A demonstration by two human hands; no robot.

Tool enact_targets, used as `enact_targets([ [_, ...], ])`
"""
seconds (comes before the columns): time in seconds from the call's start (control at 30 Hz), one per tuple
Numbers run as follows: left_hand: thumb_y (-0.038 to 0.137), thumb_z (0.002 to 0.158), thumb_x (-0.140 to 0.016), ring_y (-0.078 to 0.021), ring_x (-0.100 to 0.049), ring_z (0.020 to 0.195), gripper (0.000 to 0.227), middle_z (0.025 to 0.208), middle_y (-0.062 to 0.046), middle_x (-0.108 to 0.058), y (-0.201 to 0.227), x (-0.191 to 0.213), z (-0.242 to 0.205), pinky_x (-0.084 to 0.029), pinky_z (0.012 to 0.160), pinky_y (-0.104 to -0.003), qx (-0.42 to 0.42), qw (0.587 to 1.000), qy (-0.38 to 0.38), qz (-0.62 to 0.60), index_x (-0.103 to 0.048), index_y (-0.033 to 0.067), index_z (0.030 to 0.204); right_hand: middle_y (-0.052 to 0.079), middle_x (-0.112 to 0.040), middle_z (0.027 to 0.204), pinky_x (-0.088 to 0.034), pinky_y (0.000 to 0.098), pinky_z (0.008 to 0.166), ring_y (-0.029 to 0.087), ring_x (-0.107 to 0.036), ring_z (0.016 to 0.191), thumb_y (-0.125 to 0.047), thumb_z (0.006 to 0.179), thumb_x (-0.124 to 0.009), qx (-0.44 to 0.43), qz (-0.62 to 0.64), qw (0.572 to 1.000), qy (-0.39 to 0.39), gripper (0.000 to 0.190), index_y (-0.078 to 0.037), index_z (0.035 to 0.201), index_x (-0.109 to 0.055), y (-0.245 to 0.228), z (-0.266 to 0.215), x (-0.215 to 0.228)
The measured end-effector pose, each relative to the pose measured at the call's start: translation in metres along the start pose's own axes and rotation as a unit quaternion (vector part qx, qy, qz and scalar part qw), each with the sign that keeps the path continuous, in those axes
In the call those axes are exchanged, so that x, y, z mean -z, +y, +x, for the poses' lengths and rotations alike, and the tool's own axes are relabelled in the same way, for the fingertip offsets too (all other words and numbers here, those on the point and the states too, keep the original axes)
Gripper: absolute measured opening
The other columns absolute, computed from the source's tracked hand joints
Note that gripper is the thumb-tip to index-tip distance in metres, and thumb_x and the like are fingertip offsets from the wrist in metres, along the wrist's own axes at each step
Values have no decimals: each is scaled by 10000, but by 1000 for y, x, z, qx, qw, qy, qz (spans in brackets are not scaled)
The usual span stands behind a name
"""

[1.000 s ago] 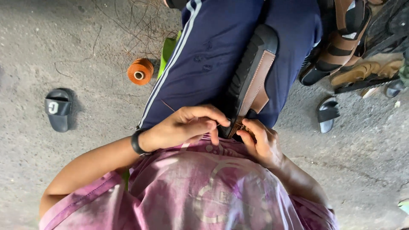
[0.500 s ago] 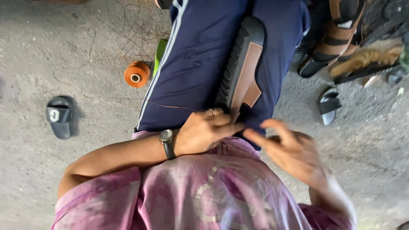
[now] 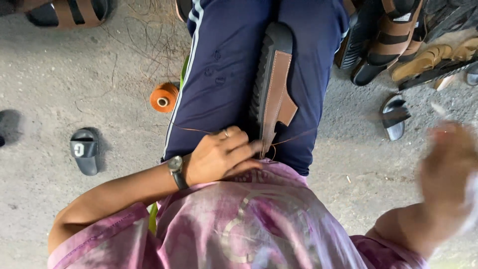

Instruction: Hand-sewing a leather upper strap to a rubber shoe sole using a needle and thick thread.

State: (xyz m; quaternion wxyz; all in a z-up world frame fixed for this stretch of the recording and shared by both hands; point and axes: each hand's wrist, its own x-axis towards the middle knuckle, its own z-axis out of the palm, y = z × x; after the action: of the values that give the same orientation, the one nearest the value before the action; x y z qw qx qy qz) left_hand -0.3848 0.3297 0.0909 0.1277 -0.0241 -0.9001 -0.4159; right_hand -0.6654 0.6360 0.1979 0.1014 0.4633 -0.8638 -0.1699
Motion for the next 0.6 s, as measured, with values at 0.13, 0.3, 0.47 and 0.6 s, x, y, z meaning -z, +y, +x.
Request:
enact_targets([
  [0.13, 711, 890, -595, -285, -576, 811, 620, 1005, -103, -522, 4, -12, 1, -532, 439, -425, 186, 951, -162, 188, -607, 93, 854, 135, -532, 1495, -591, 295, 827, 215, -702, 1097, 89, 814, -598, 69, 478, 809, -334, 685, -57, 1466, -447, -104, 42, 29],
  [0.3, 297, 1035, -525, -340, -562, 865, 361, 829, -90, -526, 7, 37, 36, -476, 728, -452, 224, 929, -63, -287, -664, 71, 792, 110, -716, 758, -585, 412, 554, 327, -727, 662, -180, 813, -754, 129, 602, 756, -222, 491, -115, 1276, -603, -149, 29, 0],
  [0.47, 288, 1097, -445, -182, -626, 791, 396, 808, -77, -635, -18, 42, 80, -549, 819, -357, 208, 782, 13, -588, -729, 63, 936, 6, -701, 575, -573, 257, 480, 185, -688, 478, -19, 825, -705, 41, 707, 672, -217, 193, -84, 997, -762, -158, 42, -2],
  [0.6, 215, 1060, -456, -120, -457, 440, 417, 531, -44, -478, -55, 27, 104, -397, 462, -224, 234, 771, 164, -569, -593, 59, 698, 15, -557, 468, -487, 267, 400, 210, -575, 381, -19, 857, -666, 105, 707, 686, -140, 166, -34, 997, -753, -171, 56, -14],
])
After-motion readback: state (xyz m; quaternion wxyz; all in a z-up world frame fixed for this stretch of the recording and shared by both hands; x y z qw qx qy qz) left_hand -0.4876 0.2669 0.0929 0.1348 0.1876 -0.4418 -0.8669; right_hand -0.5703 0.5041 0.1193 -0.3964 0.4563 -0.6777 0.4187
